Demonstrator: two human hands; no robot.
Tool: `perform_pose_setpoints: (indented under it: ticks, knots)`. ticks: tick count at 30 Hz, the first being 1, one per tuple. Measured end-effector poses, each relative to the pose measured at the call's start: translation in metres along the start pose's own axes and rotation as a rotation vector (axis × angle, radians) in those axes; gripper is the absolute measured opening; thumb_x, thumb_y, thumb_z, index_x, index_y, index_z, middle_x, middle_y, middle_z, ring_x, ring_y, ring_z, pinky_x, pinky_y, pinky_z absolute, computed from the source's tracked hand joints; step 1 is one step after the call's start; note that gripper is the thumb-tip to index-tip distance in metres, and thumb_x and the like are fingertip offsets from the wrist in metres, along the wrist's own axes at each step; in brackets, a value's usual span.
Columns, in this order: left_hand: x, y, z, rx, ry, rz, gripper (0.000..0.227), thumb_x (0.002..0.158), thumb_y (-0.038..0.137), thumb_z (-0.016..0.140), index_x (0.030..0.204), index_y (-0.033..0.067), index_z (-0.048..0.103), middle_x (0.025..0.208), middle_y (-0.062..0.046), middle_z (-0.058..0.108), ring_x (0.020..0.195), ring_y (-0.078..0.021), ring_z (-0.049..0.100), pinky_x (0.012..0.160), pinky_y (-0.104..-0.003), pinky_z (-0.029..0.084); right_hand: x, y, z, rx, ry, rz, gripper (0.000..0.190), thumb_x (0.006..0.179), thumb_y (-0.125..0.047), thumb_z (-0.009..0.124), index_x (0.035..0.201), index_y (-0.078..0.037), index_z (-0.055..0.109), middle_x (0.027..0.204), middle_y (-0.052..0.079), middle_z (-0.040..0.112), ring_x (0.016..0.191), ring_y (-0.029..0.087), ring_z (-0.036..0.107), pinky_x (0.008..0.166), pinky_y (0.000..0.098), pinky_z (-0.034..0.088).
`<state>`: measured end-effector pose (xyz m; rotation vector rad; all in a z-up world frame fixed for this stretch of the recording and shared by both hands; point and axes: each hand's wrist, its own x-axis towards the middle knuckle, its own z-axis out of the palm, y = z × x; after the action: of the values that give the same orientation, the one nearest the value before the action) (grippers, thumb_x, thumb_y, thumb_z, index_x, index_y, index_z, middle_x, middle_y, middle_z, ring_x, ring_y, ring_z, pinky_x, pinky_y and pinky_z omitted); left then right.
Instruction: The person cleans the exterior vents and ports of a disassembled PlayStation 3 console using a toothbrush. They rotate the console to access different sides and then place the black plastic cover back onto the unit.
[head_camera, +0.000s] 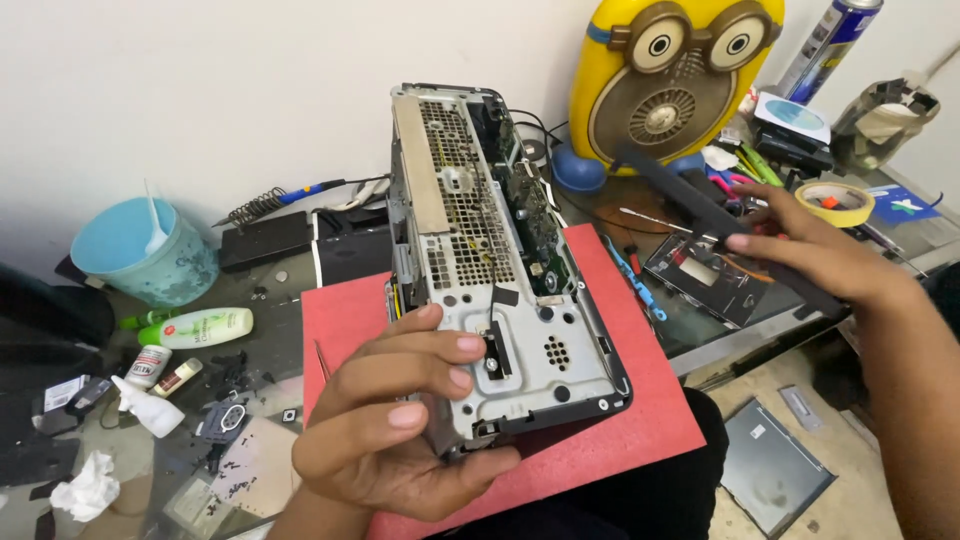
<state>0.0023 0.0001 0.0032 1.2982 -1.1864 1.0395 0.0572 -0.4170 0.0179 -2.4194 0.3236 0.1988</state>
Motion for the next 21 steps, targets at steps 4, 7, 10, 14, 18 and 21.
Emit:
perform_pose_setpoints:
  ticks: [4,7,10,14,18,21]
  knots:
    - [-0.001,0.001,0.003,-0.001,0.023,-0.011,0.064,0.084,0.028,0.086,0.129,0.0157,0.042,0.102,-0.011,0.067,0.098,-0.0285,0.079,0.111,-0.049,0.060,0.000,0.059,-0.025,0.648,-0.131,-0.250,0.082,0.085,-0.041,0.056,0.164,-0.021,0.041,0.120,0.016,0.060,0.079,0.029,0.066,0.051,0.0323,0.054]
    - [-0.001,0.002,0.003,0.013,0.026,-0.028,0.062,0.085,0.029,0.084,0.127,0.0157,0.040,0.102,-0.010,0.066,0.099,-0.0273,0.079,0.111,-0.048,0.060,-0.030,0.020,-0.015,0.888,0.027,-0.228,0.074,0.086,-0.022,0.038,0.155,0.000,0.048,0.124,0.027,0.060,0.103,0.040,0.060,0.091,0.0460,0.047]
    - [-0.004,0.002,0.004,0.009,0.041,-0.029,0.061,0.085,0.029,0.084,0.127,0.0151,0.041,0.102,-0.012,0.066,0.098,-0.0281,0.079,0.111,-0.049,0.061,-0.022,0.009,-0.019,0.945,-0.008,-0.113,0.059,0.085,-0.040,0.056,0.137,-0.013,0.063,0.100,0.017,0.071,0.075,0.032,0.069,0.054,0.0407,0.052]
    - [-0.001,0.005,0.004,0.042,0.013,-0.039,0.061,0.087,0.030,0.082,0.128,0.0154,0.039,0.104,-0.011,0.065,0.101,-0.0276,0.079,0.112,-0.049,0.061,-0.023,-0.049,-0.009,1.190,-0.518,-0.643,0.081,0.090,-0.034,0.071,0.157,0.001,0.040,0.159,0.023,0.045,0.108,0.034,0.065,0.063,0.0277,0.050]
    - [-0.001,0.004,0.004,0.022,0.006,-0.041,0.061,0.089,0.030,0.082,0.129,0.0157,0.039,0.105,-0.009,0.065,0.102,-0.0271,0.079,0.113,-0.047,0.059,-0.021,-0.057,-0.004,1.466,-0.560,-0.574,0.051,0.108,-0.028,0.060,0.145,0.007,0.053,0.129,0.030,0.064,0.114,0.047,0.065,0.091,0.0545,0.059]
    - [0.000,0.003,0.001,0.017,-0.020,-0.037,0.060,0.090,0.030,0.082,0.130,0.0158,0.039,0.107,-0.009,0.065,0.104,-0.0271,0.079,0.114,-0.047,0.059,-0.047,-0.098,0.001,1.506,-0.690,-0.637,0.070,0.104,-0.027,0.068,0.155,0.012,0.041,0.141,0.040,0.055,0.126,0.059,0.057,0.099,0.0614,0.054]
